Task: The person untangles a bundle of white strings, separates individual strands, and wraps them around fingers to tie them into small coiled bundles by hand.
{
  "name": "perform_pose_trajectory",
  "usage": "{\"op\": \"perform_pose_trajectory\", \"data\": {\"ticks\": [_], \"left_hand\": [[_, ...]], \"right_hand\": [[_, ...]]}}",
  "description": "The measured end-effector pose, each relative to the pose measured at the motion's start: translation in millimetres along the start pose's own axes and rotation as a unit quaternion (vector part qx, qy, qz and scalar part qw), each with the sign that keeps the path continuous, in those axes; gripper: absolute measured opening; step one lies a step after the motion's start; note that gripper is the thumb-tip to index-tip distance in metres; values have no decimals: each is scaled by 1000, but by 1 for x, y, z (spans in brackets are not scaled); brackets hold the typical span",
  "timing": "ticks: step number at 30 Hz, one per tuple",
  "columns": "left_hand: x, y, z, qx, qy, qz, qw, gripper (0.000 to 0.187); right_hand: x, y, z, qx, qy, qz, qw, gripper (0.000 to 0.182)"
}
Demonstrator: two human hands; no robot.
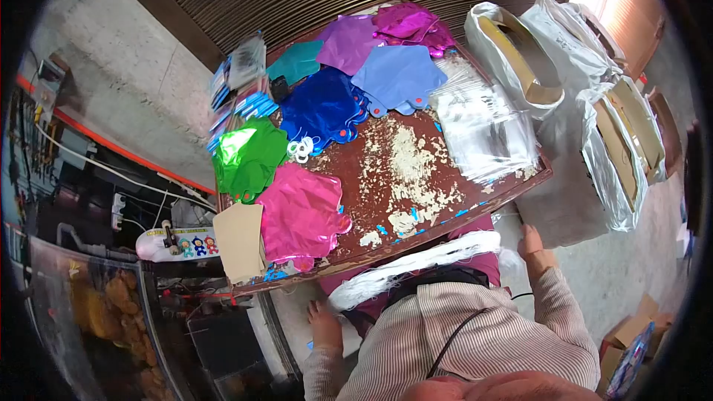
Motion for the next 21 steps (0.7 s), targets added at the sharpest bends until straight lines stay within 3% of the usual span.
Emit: {"op": "perform_pose_trajectory", "data": {"ticks": [1,2,4,6,7,8,9,10,14,19,21], "left_hand": [[5,-3,10,35,42,-96,994,38],[29,-15,18,-105,37,-165,980,37],[120,-73,7,55,327,-209,920,40],[182,-68,20,-42,377,-206,902,39],[203,-77,21,-33,378,-172,909,37],[213,-56,33,-94,376,-178,904,33],[219,-35,41,-155,372,-185,896,30],[225,-34,43,-151,373,-185,896,30],[230,-8,57,-270,338,-46,901,23],[222,12,58,-203,433,-60,876,21],[219,12,56,-201,428,-66,879,20]], "right_hand": [[-67,-36,-3,-4,-99,7,995,25],[-125,-69,-15,-61,-82,71,992,24],[-233,-96,-37,-128,-235,140,953,23],[-309,-76,-55,-214,-404,158,875,26],[-335,-68,-63,-210,-439,176,855,27],[-360,-63,-69,-205,-473,194,835,27],[-377,-47,-70,-252,-481,180,820,26],[-382,-39,-65,-248,-483,178,821,26],[-388,35,-58,-355,-435,-99,821,27],[-387,51,-58,-368,-446,-99,810,28],[-385,52,-56,-359,-438,-99,818,28]]}}
Point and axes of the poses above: each hand's wrist, its own z-axis towards the middle knuckle, its own y-axis out of the palm, x = y × z, the point moved 9 cm from there along z, towards the middle knuckle, and after that the axes turned 12 degrees about -x, right-handed, at the moved point
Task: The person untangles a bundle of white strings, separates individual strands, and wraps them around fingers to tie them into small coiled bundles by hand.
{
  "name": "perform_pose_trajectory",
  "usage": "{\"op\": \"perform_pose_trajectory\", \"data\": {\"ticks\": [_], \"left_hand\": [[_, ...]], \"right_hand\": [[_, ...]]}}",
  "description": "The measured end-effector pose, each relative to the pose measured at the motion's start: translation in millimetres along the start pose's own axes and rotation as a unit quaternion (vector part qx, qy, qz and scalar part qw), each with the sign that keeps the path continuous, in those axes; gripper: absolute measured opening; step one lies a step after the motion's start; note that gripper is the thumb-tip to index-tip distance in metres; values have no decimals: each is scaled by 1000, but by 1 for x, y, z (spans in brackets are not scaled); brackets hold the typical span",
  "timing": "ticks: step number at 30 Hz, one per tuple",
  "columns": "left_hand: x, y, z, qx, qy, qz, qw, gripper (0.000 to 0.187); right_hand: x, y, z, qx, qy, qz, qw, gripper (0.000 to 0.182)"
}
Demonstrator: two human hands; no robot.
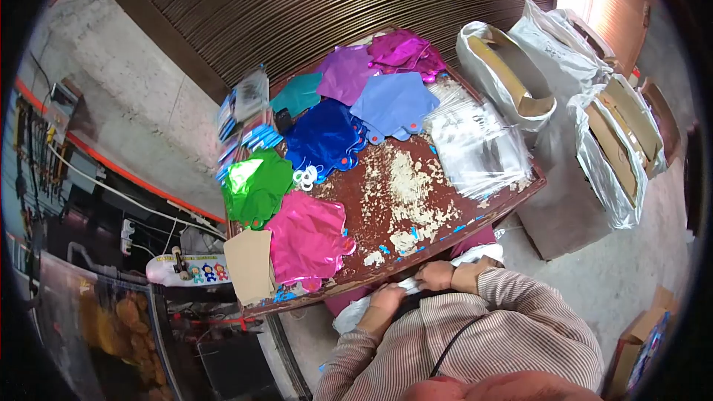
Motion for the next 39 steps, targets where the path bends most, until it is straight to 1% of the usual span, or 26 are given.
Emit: {"op": "perform_pose_trajectory", "data": {"ticks": [3,4,8,9,13,14,18,19,23,24,28,29,33,34,36,38,39], "left_hand": [[0,-6,-6,14,-30,-28,999,17],[2,-8,-7,14,-28,-26,999,17],[5,-21,-12,66,-56,-36,996,21],[8,-25,-12,67,-55,-34,996,21],[38,-63,-21,190,33,-11,981,16],[42,-70,-22,192,31,-11,981,16],[58,-110,-44,287,11,-52,956,10],[64,-117,-47,288,10,-51,956,10],[64,-142,-59,263,-32,-174,948,9],[68,-151,-62,265,-32,-173,948,9],[90,-189,-73,245,38,-171,953,10],[96,-201,-77,247,39,-170,953,10],[132,-257,-97,259,67,-161,950,9],[140,-269,-101,260,68,-160,950,9],[156,-298,-117,298,113,-204,926,9],[164,-320,-126,336,157,-245,896,10],[164,-324,-122,338,159,-243,895,10]], "right_hand": [[4,1,1,13,17,-2,1000,28],[4,3,1,15,19,-2,1000,28],[3,1,4,55,5,18,998,28],[1,-3,2,57,6,18,998,28],[-25,-46,-30,210,-48,81,973,25],[-29,-51,-32,209,-50,79,973,25],[-43,-63,-40,183,-92,138,969,19],[-48,-68,-44,182,-93,137,969,19],[-67,-103,-70,232,-104,163,953,14],[-72,-112,-76,232,-104,161,953,14],[-100,-153,-105,226,-160,148,949,12],[-103,-163,-111,227,-161,147,949,12],[-135,-206,-149,238,-296,162,911,8],[-141,-217,-157,239,-296,161,911,8],[-151,-239,-172,186,-332,276,882,9],[-163,-257,-183,130,-363,385,838,10],[-170,-267,-189,130,-364,382,840,10]]}}
Point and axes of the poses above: each hand's wrist, its own z-axis towards the middle knuckle, its own y-axis out of the palm, x = y × z, the point moved 9 cm from there along z, towards the middle knuckle, and after that the axes turned 12 degrees about -x, right-handed, at the moved point
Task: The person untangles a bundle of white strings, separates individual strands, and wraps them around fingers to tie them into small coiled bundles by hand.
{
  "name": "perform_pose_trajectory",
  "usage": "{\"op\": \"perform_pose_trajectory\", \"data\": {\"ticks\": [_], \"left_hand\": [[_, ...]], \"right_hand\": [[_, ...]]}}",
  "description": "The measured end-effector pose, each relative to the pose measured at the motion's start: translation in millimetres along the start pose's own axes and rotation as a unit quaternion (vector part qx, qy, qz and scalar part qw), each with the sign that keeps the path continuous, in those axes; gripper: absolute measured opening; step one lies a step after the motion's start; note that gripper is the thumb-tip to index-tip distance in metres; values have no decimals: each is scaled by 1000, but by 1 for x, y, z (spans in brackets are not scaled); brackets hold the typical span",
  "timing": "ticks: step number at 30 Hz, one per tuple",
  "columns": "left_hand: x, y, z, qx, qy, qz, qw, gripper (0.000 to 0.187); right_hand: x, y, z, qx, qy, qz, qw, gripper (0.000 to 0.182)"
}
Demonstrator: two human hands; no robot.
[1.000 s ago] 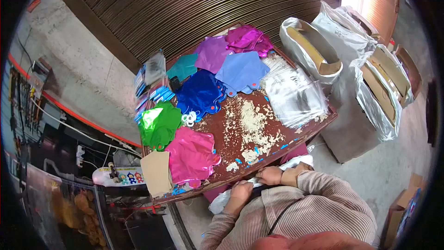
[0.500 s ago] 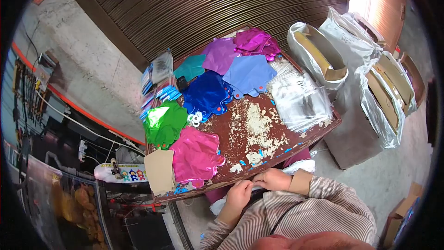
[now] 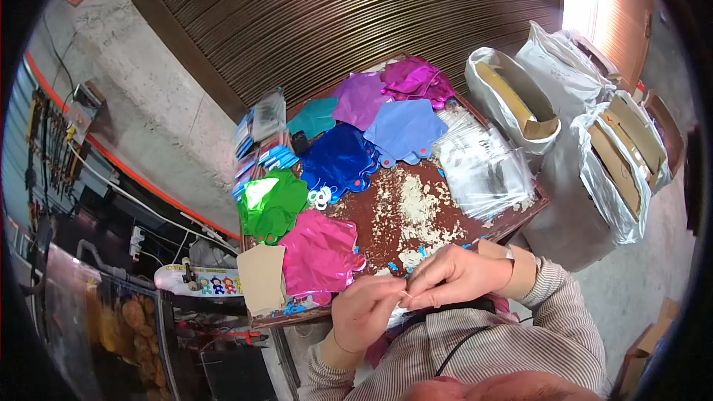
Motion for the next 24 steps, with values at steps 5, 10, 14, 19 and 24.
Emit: {"op": "perform_pose_trajectory", "data": {"ticks": [5,10,14,19,24], "left_hand": [[-10,9,22,75,42,-330,940,25],[-37,54,25,43,-27,-559,827,42],[-70,79,19,123,-121,-599,782,43],[-81,105,7,-132,56,-809,570,35],[-102,97,-10,-111,-2,-698,708,33]], "right_hand": [[-31,-14,13,67,19,107,992,13],[-16,-31,13,141,31,73,987,15],[9,-41,10,139,-89,-66,984,14],[32,-29,1,103,144,315,932,11],[34,-50,-6,251,15,450,857,13]]}}
Point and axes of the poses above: each hand's wrist, its own z-axis towards the middle knuckle, its own y-axis out of the palm, x = y × z, the point moved 9 cm from there along z, towards the middle knuckle, and after that the axes turned 12 degrees about -x, right-handed, at the moved point
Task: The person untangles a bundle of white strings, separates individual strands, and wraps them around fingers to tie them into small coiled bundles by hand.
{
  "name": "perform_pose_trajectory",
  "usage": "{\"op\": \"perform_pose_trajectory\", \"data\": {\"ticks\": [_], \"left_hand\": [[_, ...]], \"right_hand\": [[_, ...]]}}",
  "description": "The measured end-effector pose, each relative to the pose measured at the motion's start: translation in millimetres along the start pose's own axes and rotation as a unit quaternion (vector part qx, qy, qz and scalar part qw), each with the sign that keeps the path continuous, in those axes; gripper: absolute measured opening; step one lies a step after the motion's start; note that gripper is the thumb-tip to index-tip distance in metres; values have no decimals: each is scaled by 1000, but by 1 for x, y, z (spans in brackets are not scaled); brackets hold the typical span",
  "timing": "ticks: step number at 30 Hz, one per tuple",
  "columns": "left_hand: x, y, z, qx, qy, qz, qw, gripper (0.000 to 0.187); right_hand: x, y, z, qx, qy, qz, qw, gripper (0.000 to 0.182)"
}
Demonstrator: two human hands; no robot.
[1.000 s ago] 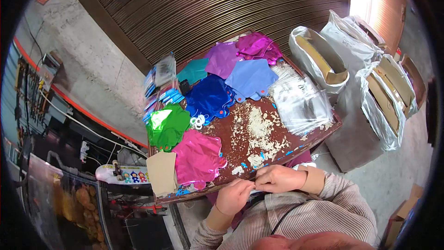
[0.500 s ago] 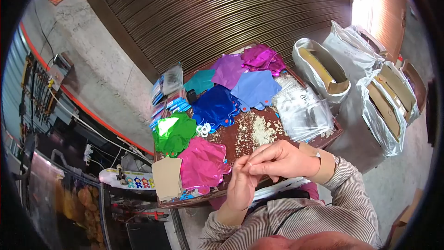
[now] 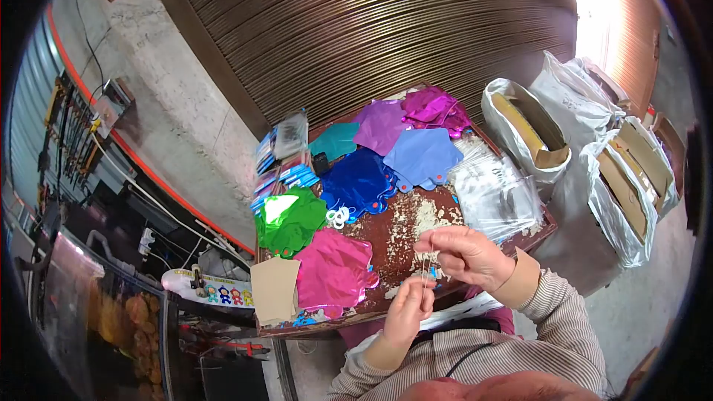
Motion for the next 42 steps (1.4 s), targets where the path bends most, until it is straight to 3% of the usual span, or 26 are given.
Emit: {"op": "perform_pose_trajectory", "data": {"ticks": [1,2,3,4,5,6,10,11,12,13,15,17,18,20,22,23,25,26,30,31,35,36,40,41,42], "left_hand": [[2,5,1,-1,1,2,1000,33],[12,9,0,43,1,189,981,29],[24,19,-1,86,1,368,926,24],[37,33,-1,126,3,534,836,20],[48,45,-1,162,5,680,715,17],[54,48,1,162,7,680,715,17],[95,61,2,162,13,730,664,11],[100,65,4,153,14,744,650,12],[105,70,7,143,14,758,636,12],[114,74,9,144,13,758,636,12],[138,102,18,134,48,832,537,12],[167,136,32,116,60,886,446,12],[183,144,36,111,100,887,437,13],[212,163,50,130,89,900,407,12],[215,161,74,69,3,905,420,17],[212,156,80,67,2,904,422,17],[179,126,95,-26,-113,909,401,15],[176,121,96,-26,-111,910,398,15],[172,99,84,13,-58,841,538,12],[169,92,82,13,-60,838,542,12],[163,49,64,94,-81,787,604,13],[155,42,62,91,-87,783,609,13],[116,20,51,119,-107,738,655,14],[107,19,48,118,-110,737,657,14],[96,23,47,98,-96,744,654,13]], "right_hand": [[3,-4,2,-2,-1,-1,1000,13],[-17,-8,4,-4,-102,-203,974,13],[-31,-5,2,-4,-199,-393,898,14],[-38,7,-5,-5,-286,-564,775,15],[-35,24,-16,-5,-358,-705,612,15],[-34,22,-18,-7,-359,-706,611,15],[-12,17,-12,-44,-187,-788,585,15],[-16,3,-10,-2,-101,-652,752,15],[-12,-5,-11,41,-9,-479,877,16],[-14,-10,-7,40,-8,-479,877,16],[-37,-28,-8,60,-178,-237,953,26],[-51,-13,-12,56,-211,-303,928,28],[-62,4,-16,48,-245,-369,895,31],[-79,42,-24,30,-306,-492,815,37],[-83,64,-20,29,-289,-531,796,32],[-79,67,-15,32,-289,-531,796,32],[-58,67,6,-36,-205,-474,855,28],[-57,64,8,-37,-208,-475,854,28],[0,7,22,-28,40,-326,944,24],[1,-3,21,-24,43,-324,945,24],[21,-16,5,-178,72,-32,981,19],[22,-19,3,-170,71,-27,982,19],[7,-20,11,-130,-73,113,982,17],[9,-20,13,-127,-73,115,983,17],[1,-29,14,-72,-119,-45,989,16]]}}
Point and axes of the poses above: each hand's wrist, its own z-axis towards the middle knuckle, its own y-axis out of the palm, x = y × z, the point moved 9 cm from there along z, towards the middle knuckle, and after that the axes turned 12 degrees about -x, right-handed, at the moved point
